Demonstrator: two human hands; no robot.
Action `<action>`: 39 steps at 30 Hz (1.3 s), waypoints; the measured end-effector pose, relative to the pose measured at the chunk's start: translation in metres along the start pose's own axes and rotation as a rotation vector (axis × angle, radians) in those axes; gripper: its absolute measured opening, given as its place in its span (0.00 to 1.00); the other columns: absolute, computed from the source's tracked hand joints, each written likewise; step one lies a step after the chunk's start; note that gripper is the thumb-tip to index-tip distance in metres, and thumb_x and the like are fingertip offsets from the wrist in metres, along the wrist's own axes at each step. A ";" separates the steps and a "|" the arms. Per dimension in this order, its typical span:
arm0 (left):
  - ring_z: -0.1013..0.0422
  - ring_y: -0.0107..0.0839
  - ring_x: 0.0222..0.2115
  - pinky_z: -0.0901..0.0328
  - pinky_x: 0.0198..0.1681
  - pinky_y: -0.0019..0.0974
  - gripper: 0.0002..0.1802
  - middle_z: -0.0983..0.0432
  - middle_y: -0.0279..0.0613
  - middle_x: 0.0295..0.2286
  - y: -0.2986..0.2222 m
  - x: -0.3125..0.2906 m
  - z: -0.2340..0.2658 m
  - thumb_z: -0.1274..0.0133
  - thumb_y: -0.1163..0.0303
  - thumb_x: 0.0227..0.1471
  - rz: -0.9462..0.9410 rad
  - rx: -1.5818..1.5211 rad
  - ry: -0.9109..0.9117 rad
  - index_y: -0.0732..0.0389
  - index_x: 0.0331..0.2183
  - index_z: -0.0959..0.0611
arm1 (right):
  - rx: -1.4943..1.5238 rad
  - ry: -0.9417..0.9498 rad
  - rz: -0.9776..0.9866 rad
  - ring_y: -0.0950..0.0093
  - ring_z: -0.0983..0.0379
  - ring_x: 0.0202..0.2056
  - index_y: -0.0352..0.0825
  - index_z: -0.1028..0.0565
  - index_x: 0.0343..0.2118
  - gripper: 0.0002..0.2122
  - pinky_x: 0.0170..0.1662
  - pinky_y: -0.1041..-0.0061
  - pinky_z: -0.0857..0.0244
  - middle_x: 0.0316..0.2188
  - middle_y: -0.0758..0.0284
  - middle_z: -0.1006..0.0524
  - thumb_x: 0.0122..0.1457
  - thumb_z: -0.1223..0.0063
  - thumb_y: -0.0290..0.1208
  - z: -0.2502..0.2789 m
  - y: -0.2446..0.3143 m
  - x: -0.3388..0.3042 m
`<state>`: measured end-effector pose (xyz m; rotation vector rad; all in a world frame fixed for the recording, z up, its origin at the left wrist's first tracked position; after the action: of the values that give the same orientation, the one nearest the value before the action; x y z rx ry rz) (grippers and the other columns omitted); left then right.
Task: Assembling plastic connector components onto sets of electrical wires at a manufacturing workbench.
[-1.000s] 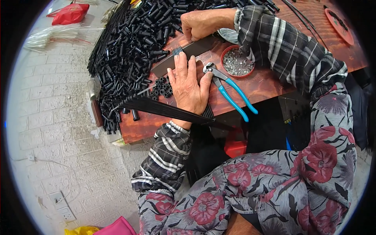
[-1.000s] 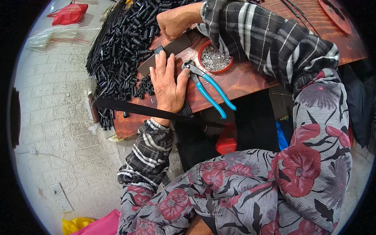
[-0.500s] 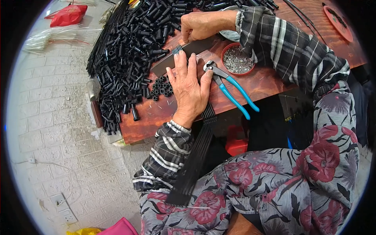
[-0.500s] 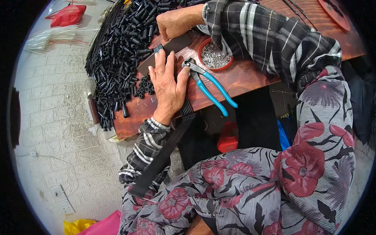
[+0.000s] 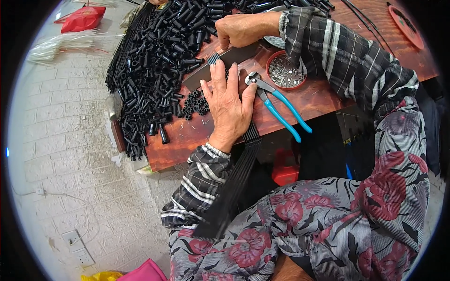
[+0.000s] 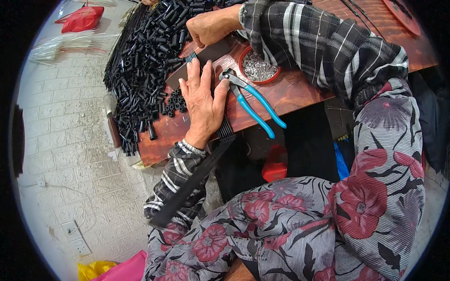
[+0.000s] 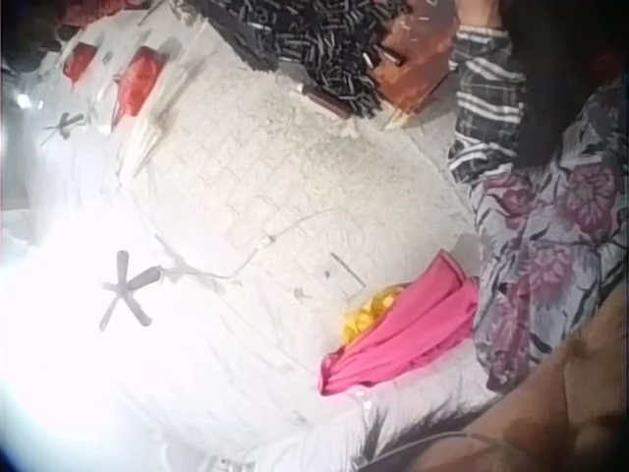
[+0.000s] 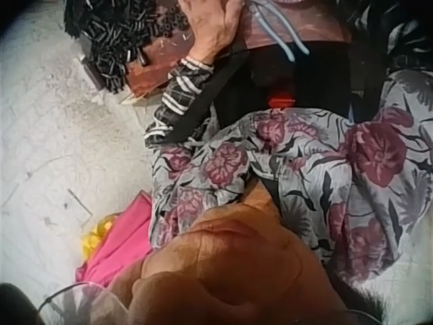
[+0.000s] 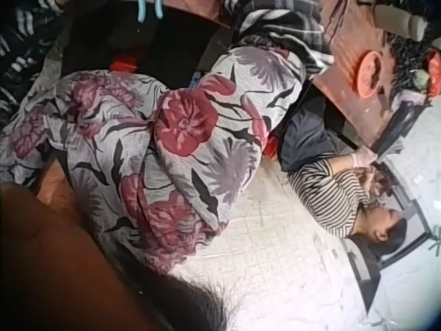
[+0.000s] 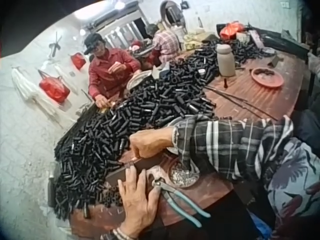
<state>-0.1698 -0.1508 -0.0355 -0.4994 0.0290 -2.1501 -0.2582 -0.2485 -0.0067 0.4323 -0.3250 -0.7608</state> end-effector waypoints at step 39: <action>0.56 0.48 0.54 0.66 0.53 0.56 0.27 0.51 0.56 0.52 0.001 0.001 -0.003 0.55 0.57 0.48 0.006 -0.052 -0.001 0.61 0.48 0.35 | 0.054 -0.132 -0.028 0.66 0.27 0.27 0.29 0.24 0.24 0.12 0.29 0.71 0.36 0.21 0.55 0.26 0.35 0.58 0.17 0.005 -0.011 0.002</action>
<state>-0.1709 -0.1524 -0.0380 -0.5294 0.0858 -2.1473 -0.2658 -0.2581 -0.0079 0.4392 -0.4646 -0.8109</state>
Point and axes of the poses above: each hand's wrist, its own x-axis towards the middle knuckle, its own z-axis out of the back of the hand, y = z × x, the point moved 6 cm from there along x, towards the middle knuckle
